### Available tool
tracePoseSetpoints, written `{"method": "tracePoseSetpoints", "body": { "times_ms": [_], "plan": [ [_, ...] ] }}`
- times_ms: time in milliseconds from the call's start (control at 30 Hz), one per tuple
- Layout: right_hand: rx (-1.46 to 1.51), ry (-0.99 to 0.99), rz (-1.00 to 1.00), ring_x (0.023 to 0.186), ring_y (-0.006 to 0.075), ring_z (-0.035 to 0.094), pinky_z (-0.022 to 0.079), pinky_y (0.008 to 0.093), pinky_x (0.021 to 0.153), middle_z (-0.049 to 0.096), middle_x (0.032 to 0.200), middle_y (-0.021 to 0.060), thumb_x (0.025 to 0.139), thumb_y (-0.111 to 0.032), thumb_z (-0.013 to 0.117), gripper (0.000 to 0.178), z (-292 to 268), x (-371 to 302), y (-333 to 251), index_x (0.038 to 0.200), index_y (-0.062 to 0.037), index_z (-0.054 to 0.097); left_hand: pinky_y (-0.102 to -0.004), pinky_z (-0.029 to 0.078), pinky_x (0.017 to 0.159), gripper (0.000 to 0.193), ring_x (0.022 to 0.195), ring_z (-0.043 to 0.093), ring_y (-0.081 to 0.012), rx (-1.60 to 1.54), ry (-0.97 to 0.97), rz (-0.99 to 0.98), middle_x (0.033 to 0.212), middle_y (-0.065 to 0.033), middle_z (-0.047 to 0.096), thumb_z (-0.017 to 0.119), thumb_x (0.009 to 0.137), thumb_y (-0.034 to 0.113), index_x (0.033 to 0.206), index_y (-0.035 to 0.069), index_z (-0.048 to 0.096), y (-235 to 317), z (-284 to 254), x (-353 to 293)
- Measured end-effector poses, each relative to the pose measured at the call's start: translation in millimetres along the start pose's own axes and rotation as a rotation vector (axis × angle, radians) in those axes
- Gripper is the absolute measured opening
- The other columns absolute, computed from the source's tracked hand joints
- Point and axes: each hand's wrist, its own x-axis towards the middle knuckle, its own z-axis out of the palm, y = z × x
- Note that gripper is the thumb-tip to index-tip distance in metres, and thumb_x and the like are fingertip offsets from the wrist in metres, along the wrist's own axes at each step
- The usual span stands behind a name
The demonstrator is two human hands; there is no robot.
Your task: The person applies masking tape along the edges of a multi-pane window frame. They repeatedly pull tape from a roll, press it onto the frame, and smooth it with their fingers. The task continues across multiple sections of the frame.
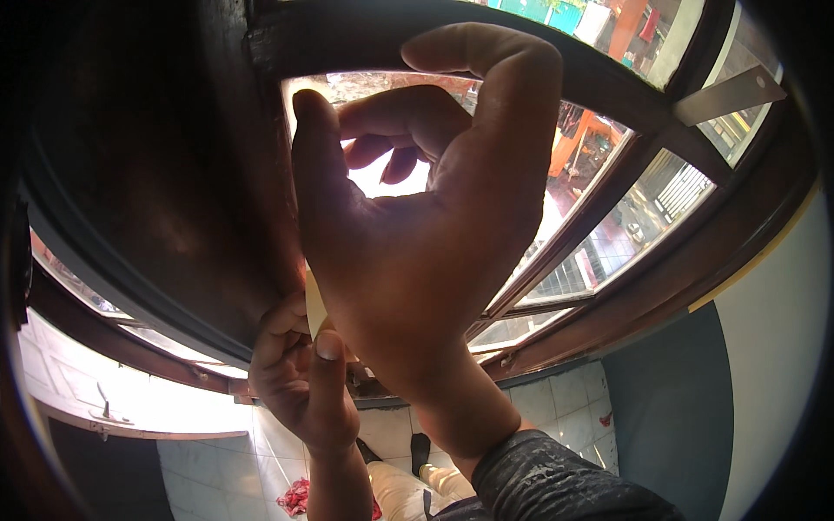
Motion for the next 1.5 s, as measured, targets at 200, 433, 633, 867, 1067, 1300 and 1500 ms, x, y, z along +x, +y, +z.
{"method": "tracePoseSetpoints", "body": {
  "times_ms": [200,433,633,867,1067,1300,1500],
  "plan": [
    [0.047,0.012,0.145,0.071,0.0127,0.075,0.058,0.0238,0.072,0.079,0.082,0.012,0.084,-0.002,0.096,0.059,-1.7,2.7,-12.9,0.126,0.0056,0.056,-0.0314,0.054,0.098,0.029,0.099,0.074,-0.0173,-0.016,0.029,-0.028,0.107,-0.0153,0.08,0.083,0.096,0.004,0.118,-0.012,0.073,0.1,1.0,-0.2],
    [0.101,-0.008,0.262,0.067,0.0103,0.072,0.054,0.0218,0.065,0.076,0.078,0.0112,0.083,-0.008,0.097,0.063,-6.8,12.1,-29.5,0.128,0.0075,0.056,-0.0307,0.054,0.096,0.029,0.096,0.072,-0.0163,0.012,0.054,-0.023,0.106,-0.0142,0.078,0.084,0.095,0.005,0.117,-0.011,0.073,2.3,3.1,-1.5],
    [0.119,0.109,0.356,0.051,0.0081,0.06,0.045,0.023,0.049,0.069,0.069,0.0077,0.085,-0.008,0.093,0.067,3.2,9.0,-23.0,0.133,0.0082,0.049,-0.0289,0.054,0.093,0.03,0.096,0.072,-0.015,-0.018,0.069,-0.022,0.104,-0.0136,0.077,0.083,0.096,0.006,0.118,-0.011,0.072,0.9,7.3,-4.9],
    [0.067,0.154,0.375,0.039,0.0083,0.051,0.037,0.0252,0.04,0.062,0.064,0.006,0.088,-0.003,0.088,0.066,6.1,3.0,-13.8,0.136,0.0065,0.043,-0.0261,0.051,0.072,0.036,0.074,0.063,-0.0101,0.023,0.08,0.03,0.087,-0.0084,0.072,0.076,0.101,0.016,0.125,-0.01,0.069,1.5,12.9,-5.6],
    [0.204,0.123,0.266,0.047,0.0062,0.055,0.04,0.022,0.047,0.065,0.07,0.0041,0.093,0.0,0.085,0.05,-2.6,-1.8,-2.5,0.13,0.0003,0.052,-0.0266,0.055,0.072,0.038,0.075,0.066,-0.0107,0.098,0.09,0.024,0.092,-0.0093,0.074,0.074,0.104,0.018,0.129,-0.01,0.068,6.5,15.0,-6.8],
    [-0.209,-0.173,-0.493,0.105,0.0216,0.06,0.05,0.0351,0.085,0.069,0.114,0.0105,0.101,-0.03,0.078,0.041,-31.4,-17.5,37.3,0.132,-0.0036,0.08,-0.0302,0.053,0.102,0.031,0.104,0.073,-0.0152,0.009,0.098,-0.052,0.105,-0.011,0.079,0.08,0.097,0.001,0.125,-0.009,0.071,6.7,5.8,-8.5],
    [-0.469,-0.284,-0.768,0.112,0.0254,0.052,0.048,0.0397,0.09,0.06,0.123,0.0135,0.112,-0.059,0.054,0.06,-36.3,3.2,56.2,0.138,-0.0122,0.081,-0.0339,0.054,0.1,0.039,0.105,0.075,-0.0214,0.192,-0.023,0.105,0.106,-0.0144,0.08,0.087,0.09,0.006,0.124,-0.008,0.072,-15.2,-0.8,-16.0]
  ]
}}
